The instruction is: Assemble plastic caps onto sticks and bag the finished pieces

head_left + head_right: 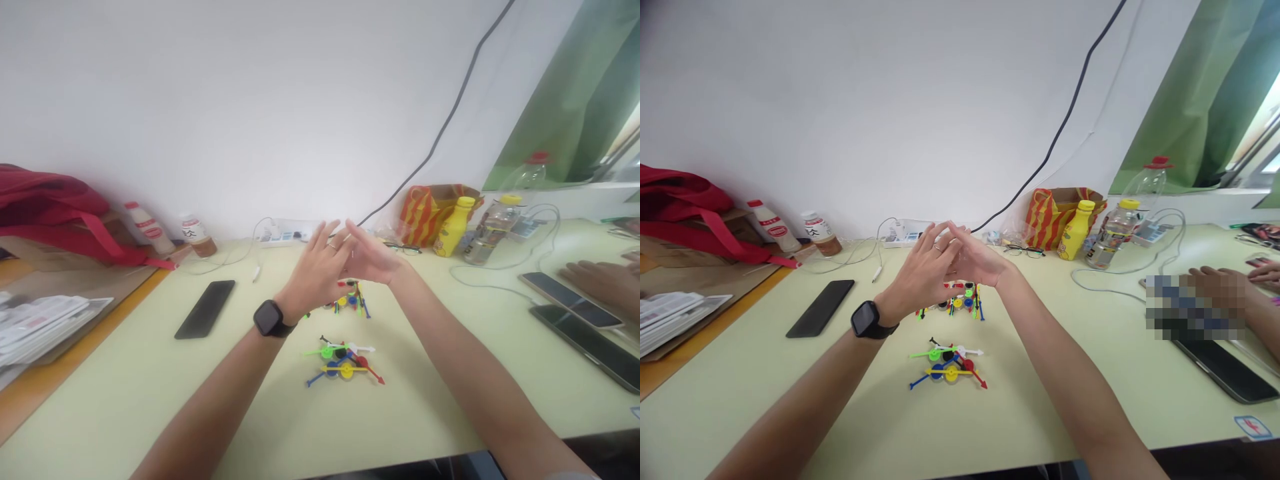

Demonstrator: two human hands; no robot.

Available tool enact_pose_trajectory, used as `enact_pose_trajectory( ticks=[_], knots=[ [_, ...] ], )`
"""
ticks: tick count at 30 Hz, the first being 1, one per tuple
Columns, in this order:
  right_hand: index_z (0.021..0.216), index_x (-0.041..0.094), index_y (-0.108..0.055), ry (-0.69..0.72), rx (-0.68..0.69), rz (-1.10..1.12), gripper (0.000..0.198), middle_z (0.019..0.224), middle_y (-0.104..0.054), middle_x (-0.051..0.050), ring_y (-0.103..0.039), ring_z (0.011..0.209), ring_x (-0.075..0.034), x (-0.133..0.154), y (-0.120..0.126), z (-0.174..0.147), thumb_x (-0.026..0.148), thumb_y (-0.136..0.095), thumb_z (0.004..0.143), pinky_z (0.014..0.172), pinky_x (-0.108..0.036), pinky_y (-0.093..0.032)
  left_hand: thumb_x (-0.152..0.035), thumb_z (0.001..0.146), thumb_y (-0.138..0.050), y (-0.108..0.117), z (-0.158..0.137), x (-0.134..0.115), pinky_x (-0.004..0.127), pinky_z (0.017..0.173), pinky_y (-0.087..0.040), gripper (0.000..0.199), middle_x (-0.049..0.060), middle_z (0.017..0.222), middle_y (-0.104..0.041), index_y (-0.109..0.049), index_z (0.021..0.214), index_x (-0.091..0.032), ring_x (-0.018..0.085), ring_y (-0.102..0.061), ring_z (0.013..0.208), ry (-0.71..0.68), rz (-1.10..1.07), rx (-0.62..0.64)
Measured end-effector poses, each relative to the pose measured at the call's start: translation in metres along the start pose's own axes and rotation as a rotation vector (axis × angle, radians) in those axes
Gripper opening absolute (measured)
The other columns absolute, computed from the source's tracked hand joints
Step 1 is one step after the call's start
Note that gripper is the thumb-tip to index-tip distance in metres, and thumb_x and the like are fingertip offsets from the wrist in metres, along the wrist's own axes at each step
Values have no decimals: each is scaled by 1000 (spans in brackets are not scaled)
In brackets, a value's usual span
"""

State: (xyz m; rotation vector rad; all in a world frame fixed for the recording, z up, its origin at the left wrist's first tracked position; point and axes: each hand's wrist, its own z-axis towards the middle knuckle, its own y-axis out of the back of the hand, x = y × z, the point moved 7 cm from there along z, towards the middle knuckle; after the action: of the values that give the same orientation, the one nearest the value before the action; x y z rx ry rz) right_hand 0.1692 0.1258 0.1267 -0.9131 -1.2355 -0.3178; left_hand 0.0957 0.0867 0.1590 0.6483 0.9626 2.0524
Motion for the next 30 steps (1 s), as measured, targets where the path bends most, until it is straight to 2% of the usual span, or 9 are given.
enact_pose_trajectory(
  ticks=[3,8,12,15,16,20,21,25,30],
  knots=[
    [103,22,-68,-36,35,-10,58,93,-72,-6,-67,95,-25,-2,-3,1,76,-49,91,89,-40,-53,-27,77,-72,-6,-1,7,56,119,-30,71,17,145,-50,-44,141,-18,39,-41,139,28,-31,20],
    [99,18,-71,-37,10,-130,63,97,-73,-10,-67,100,-26,4,1,1,76,-49,90,93,-39,-54,-29,75,-73,-9,-8,29,56,109,-36,86,17,145,-50,-34,151,-18,39,-47,129,124,-41,60],
    [97,18,-72,145,-294,-453,43,109,-73,-11,-67,100,-22,29,25,-5,60,-65,89,90,-34,-54,-40,77,-74,-6,-22,70,53,104,-40,92,18,140,-53,-30,155,-17,38,-53,122,235,-103,133],
    [90,17,-72,244,-453,-813,31,97,-75,-9,-65,85,-17,45,32,-15,48,-69,88,77,-29,-52,-51,79,-74,-3,-36,105,46,95,-48,84,15,141,-53,-41,151,-23,32,-61,110,322,-245,210],
    [89,17,-72,209,-391,-911,29,93,-75,-7,-64,81,-16,41,27,-13,45,-68,89,72,-27,-50,-55,79,-74,-3,-42,116,44,92,-50,84,14,141,-53,-42,150,-25,30,-62,106,370,-296,239],
    [96,16,-73,-55,192,-1148,23,91,-75,-6,-66,78,-16,-15,-10,-2,37,-66,89,67,-24,-49,-60,75,-77,1,-55,137,40,87,-52,91,10,129,-62,-39,153,-29,26,-64,101,489,-470,303],
    [98,16,-73,-122,278,-1197,23,94,-76,-7,-67,79,-16,-32,-16,1,35,-68,88,67,-24,-49,-60,75,-77,1,-57,137,39,88,-52,92,9,128,-63,-39,153,-29,26,-64,101,495,-497,319],
    [100,14,-74,-288,361,-1385,24,97,-76,-8,-68,79,-18,-85,-26,19,32,-71,83,63,-23,-46,-58,75,-78,1,-56,131,40,91,-50,86,8,128,-64,-44,150,-31,27,-64,104,472,-554,375],
    [85,13,-75,-368,534,-1229,14,82,-75,-5,-70,77,-17,-120,-29,26,24,-74,78,66,-22,-49,-51,75,-80,3,-52,123,42,98,-47,74,10,135,-63,-56,141,-27,31,-61,115,435,-689,349]
  ],
)
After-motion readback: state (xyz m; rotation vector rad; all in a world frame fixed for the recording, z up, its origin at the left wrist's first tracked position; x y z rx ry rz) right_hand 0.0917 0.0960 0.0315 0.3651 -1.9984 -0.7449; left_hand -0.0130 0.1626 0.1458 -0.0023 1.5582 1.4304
